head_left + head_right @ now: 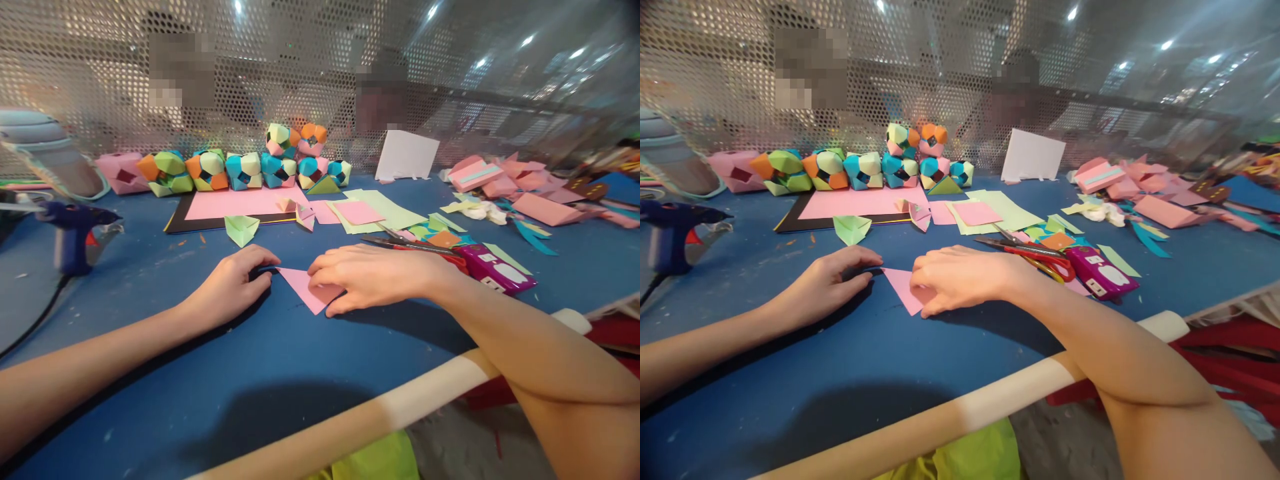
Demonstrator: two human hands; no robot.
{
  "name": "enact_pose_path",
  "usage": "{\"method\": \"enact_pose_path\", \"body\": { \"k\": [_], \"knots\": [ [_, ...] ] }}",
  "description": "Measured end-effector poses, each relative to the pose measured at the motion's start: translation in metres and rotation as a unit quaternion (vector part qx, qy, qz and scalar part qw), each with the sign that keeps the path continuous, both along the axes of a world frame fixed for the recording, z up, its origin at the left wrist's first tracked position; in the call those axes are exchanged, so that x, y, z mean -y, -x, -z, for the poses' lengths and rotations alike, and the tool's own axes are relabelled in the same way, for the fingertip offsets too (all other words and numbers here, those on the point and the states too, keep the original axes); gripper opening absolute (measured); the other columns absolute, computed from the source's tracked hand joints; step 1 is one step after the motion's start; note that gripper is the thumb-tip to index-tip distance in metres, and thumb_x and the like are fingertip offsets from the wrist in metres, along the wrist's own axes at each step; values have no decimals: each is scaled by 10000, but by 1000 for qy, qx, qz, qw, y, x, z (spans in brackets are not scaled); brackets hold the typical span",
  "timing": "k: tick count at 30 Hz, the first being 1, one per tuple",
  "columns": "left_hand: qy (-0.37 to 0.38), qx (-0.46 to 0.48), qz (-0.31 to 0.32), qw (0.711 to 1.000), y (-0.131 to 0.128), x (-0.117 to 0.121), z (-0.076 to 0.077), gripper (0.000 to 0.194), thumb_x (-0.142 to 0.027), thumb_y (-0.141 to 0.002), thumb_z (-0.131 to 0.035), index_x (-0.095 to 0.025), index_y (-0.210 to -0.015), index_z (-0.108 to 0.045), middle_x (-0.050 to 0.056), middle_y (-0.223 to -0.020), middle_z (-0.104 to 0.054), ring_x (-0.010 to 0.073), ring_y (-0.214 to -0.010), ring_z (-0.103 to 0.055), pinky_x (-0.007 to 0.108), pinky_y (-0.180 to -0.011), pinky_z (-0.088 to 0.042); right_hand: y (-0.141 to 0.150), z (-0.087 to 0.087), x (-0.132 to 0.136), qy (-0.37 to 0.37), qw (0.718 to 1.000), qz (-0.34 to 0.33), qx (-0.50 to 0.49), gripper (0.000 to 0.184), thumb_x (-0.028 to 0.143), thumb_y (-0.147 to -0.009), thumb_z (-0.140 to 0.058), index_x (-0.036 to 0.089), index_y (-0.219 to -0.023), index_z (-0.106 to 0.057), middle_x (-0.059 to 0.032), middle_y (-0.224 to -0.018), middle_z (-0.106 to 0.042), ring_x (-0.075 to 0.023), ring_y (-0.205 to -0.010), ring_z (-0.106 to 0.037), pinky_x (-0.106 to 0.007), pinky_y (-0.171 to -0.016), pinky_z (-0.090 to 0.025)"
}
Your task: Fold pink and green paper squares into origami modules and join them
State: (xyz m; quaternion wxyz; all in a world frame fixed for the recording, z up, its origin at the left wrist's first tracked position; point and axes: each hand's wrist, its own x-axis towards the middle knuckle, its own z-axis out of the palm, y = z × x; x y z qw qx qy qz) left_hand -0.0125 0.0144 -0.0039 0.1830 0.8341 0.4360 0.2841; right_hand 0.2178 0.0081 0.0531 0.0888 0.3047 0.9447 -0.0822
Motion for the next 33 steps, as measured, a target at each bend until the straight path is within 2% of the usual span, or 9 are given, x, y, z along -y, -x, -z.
{"method": "enact_pose_path", "body": {
  "k": [3,7,13,18,22,24,29,31,33],
  "knots": [
    [-6,0,5,1000,0,0,1,244,-282,-788,-475,-192,-942,-642,65,-1009,-682,213,-962,-627,371,-908,-495,0,-2,-3,32,999,-12,11,133,246,-832,-621,186,-935,-681,-76,-1069,-603,-209,-964,-571,-285,-756,-413],
    [-7,0,6,1000,0,-1,2,246,-277,-788,-470,-180,-935,-642,71,-1010,-681,214,-963,-629,370,-907,-495,-1,4,-11,43,998,-23,-35,140,235,-863,-572,186,-863,-704,-58,-1037,-617,-167,-864,-585,-275,-744,-408],
    [-16,3,13,1000,0,-1,3,233,-265,-793,-466,-179,-921,-641,67,-1001,-679,204,-950,-629,360,-895,-497,1,9,-3,-27,997,-62,-41,125,283,-842,-606,199,-844,-698,-72,-1079,-617,-206,-933,-559,-313,-775,-402],
    [-15,14,11,1000,0,-1,4,216,-269,-797,-470,-188,-900,-641,60,-986,-679,198,-935,-631,351,-888,-500,10,10,7,-64,990,-116,-36,234,189,-912,-481,154,-796,-681,-99,-983,-655,-188,-848,-572,-338,-793,-392],
    [6,42,-11,999,0,-1,3,229,-318,-804,-496,-192,-929,-641,65,-1010,-680,212,-943,-628,365,-883,-498,14,13,3,-27,987,-53,-151,190,159,-879,-504,142,-753,-645,-66,-845,-666,-150,-759,-573,-296,-747,-399],
    [34,80,-47,995,0,0,2,297,-372,-807,-523,-185,-1016,-621,75,-1055,-669,219,-948,-626,372,-862,-502,14,15,-2,23,960,36,-275,143,184,-846,-534,144,-737,-616,-39,-788,-646,-125,-706,-553,-260,-682,-405],
    [117,204,-90,968,-2,0,-3,451,-475,-796,-575,-159,-1117,-544,106,-1153,-629,236,-1022,-603,381,-855,-500,15,22,-17,157,835,207,-485,67,209,-699,-581,147,-723,-576,0,-725,-597,-98,-634,-510,-242,-607,-411],
    [144,217,-91,961,-3,-1,-4,452,-468,-785,-601,-153,-1104,-544,104,-1153,-626,225,-994,-604,374,-844,-498,17,26,-21,171,811,232,-509,89,180,-643,-587,149,-724,-570,-14,-782,-617,-106,-679,-534,-256,-647,-430],
    [167,236,-95,953,-3,-1,-4,448,-461,-783,-614,-153,-1102,-551,100,-1146,-624,205,-950,-607,363,-822,-499,19,30,-22,168,806,240,-514,111,159,-616,-587,153,-723,-557,-24,-810,-625,-118,-718,-558,-271,-681,-445]
  ]
}}
